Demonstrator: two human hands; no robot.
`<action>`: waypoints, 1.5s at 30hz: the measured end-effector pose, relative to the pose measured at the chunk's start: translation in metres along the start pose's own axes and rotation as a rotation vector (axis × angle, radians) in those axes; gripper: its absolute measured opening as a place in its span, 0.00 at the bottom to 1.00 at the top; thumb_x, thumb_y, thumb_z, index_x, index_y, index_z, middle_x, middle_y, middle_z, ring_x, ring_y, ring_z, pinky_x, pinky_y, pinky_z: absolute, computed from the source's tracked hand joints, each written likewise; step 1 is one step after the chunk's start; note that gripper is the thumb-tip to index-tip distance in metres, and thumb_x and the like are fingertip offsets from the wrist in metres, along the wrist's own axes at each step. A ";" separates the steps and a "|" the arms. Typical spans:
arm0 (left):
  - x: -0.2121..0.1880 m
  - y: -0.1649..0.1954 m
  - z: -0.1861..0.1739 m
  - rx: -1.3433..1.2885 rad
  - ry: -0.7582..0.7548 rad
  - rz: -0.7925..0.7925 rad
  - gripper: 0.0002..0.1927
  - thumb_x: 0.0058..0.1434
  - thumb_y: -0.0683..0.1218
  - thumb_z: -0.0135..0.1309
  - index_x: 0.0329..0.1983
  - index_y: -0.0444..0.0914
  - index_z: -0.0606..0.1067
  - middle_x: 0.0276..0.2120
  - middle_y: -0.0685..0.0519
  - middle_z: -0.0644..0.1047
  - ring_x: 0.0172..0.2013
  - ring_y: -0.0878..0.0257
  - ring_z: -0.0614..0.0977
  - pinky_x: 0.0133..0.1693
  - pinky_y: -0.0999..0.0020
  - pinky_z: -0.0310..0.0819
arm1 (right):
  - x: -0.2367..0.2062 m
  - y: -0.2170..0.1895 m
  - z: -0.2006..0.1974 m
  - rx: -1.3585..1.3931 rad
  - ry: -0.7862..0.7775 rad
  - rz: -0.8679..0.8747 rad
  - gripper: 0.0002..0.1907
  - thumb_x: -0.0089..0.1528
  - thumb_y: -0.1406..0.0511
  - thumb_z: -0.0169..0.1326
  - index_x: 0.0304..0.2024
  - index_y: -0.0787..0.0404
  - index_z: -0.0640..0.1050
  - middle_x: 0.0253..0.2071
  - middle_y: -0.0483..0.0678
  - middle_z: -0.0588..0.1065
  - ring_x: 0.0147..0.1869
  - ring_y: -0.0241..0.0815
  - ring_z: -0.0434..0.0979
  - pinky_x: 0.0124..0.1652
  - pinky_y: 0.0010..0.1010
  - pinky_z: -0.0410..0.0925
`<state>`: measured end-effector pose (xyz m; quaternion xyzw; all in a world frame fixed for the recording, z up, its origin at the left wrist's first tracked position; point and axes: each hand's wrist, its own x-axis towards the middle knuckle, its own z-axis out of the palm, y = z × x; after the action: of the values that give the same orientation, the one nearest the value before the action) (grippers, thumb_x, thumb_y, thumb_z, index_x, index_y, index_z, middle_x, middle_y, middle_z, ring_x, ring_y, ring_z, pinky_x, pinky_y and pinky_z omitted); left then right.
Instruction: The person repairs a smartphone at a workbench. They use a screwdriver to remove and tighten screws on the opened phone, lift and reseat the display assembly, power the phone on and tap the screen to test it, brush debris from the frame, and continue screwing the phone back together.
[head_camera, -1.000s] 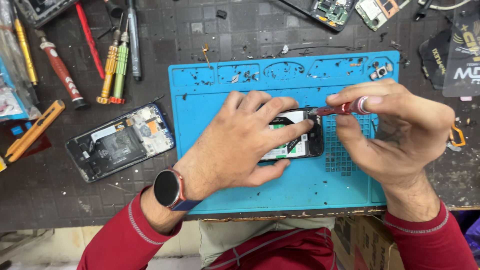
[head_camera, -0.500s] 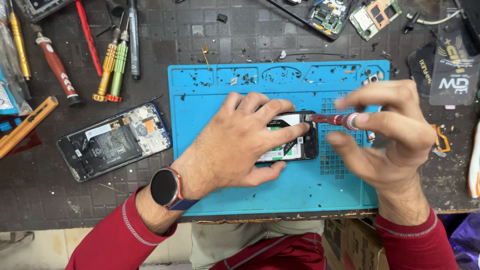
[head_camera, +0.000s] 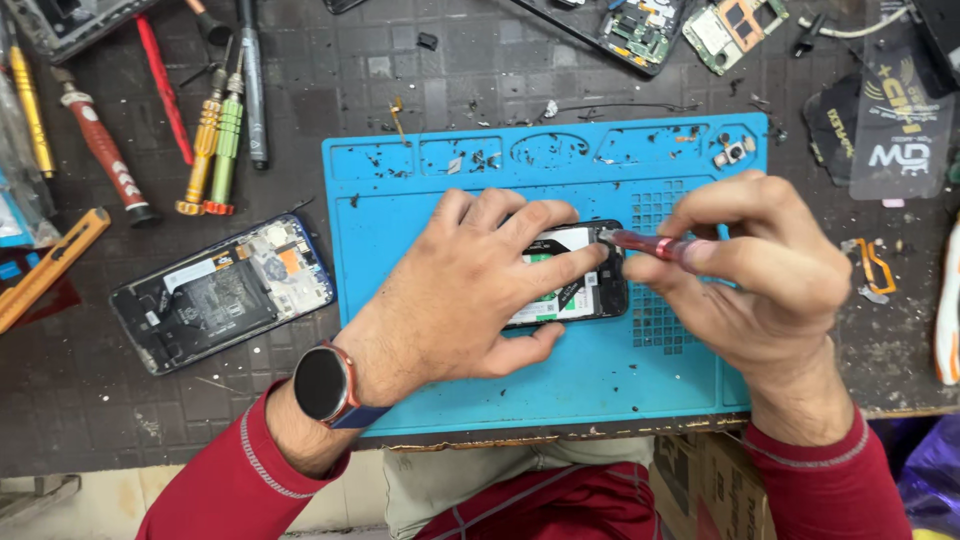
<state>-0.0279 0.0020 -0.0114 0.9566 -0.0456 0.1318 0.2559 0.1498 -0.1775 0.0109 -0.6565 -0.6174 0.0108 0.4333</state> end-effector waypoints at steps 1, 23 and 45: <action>0.001 0.000 0.000 0.006 -0.013 -0.002 0.32 0.53 0.58 0.63 0.61 0.49 0.74 0.57 0.50 0.72 0.51 0.51 0.73 0.47 0.52 0.64 | 0.000 0.000 0.001 -0.009 0.003 -0.024 0.19 0.58 0.70 0.69 0.40 0.63 0.68 0.41 0.55 0.75 0.44 0.48 0.79 0.37 0.30 0.74; 0.002 0.000 0.000 -0.014 0.015 -0.005 0.32 0.52 0.58 0.64 0.61 0.49 0.74 0.57 0.51 0.71 0.52 0.50 0.73 0.47 0.53 0.65 | 0.010 -0.006 0.002 0.061 -0.045 0.072 0.22 0.57 0.79 0.64 0.41 0.63 0.63 0.42 0.60 0.77 0.45 0.52 0.83 0.42 0.35 0.78; 0.002 -0.003 -0.001 -0.038 0.029 -0.002 0.29 0.51 0.57 0.64 0.56 0.46 0.74 0.58 0.51 0.72 0.53 0.50 0.73 0.49 0.52 0.65 | 0.009 -0.020 0.017 -0.163 -0.084 0.012 0.24 0.61 0.77 0.69 0.40 0.63 0.63 0.46 0.59 0.79 0.45 0.50 0.83 0.39 0.33 0.77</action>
<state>-0.0258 0.0054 -0.0116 0.9497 -0.0435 0.1444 0.2746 0.1264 -0.1635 0.0168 -0.6921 -0.6301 -0.0092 0.3520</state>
